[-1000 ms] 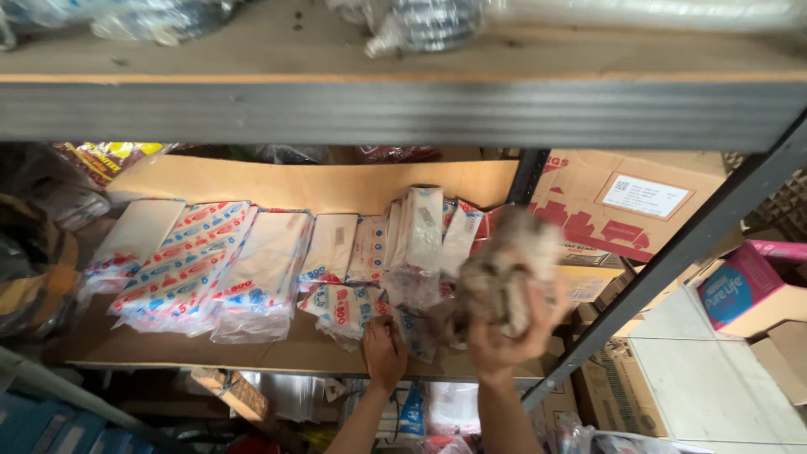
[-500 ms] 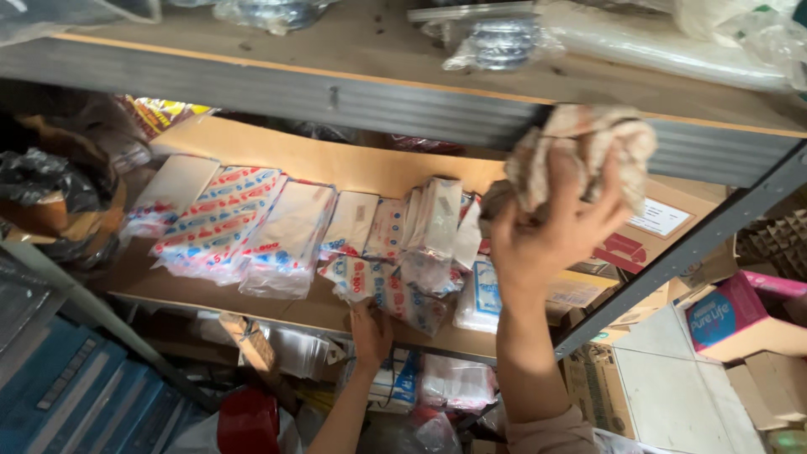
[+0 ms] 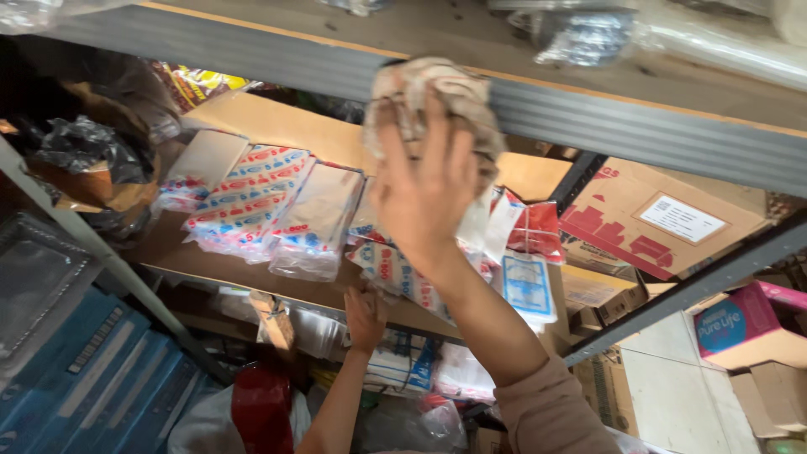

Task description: The person repeatedly picks up plastic-wrapped packages of plastic bags from a cardboard box, wipes each package with a cloth, and places them on a shelf. The person also ties a bundle of red plastic bags with a rubber band and places it on the shelf.

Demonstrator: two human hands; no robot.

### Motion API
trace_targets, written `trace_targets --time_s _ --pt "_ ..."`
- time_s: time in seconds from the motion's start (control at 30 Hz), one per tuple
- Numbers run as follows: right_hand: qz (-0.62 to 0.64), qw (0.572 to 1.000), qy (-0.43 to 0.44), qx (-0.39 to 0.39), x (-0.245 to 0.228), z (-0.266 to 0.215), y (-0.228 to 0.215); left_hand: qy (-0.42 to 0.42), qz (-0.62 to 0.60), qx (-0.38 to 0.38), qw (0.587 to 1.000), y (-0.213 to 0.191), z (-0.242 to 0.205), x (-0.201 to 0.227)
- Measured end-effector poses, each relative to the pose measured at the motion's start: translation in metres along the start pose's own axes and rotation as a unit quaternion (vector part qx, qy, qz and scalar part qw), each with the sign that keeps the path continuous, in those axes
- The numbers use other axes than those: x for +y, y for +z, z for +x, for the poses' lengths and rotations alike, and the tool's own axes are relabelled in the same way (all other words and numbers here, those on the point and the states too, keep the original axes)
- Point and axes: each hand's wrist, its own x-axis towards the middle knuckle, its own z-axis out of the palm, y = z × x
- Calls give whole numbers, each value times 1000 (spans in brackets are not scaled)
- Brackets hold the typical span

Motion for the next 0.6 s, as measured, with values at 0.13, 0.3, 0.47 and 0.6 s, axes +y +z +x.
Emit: trace_targets --time_s 0.13,0.3,0.47,0.6 --pt "1 999 18 -28 -37 11 12 -12 -6 -8 1000 -21 18 -8" --pt "11 998 -59 -2 -82 33 45 -51 -12 14 999 -38 32 -19" --pt "4 995 -96 26 -137 46 80 -19 -7 24 1000 -58 45 -37" --pt "-9 994 -109 24 -170 54 98 27 17 39 999 -81 52 -55"
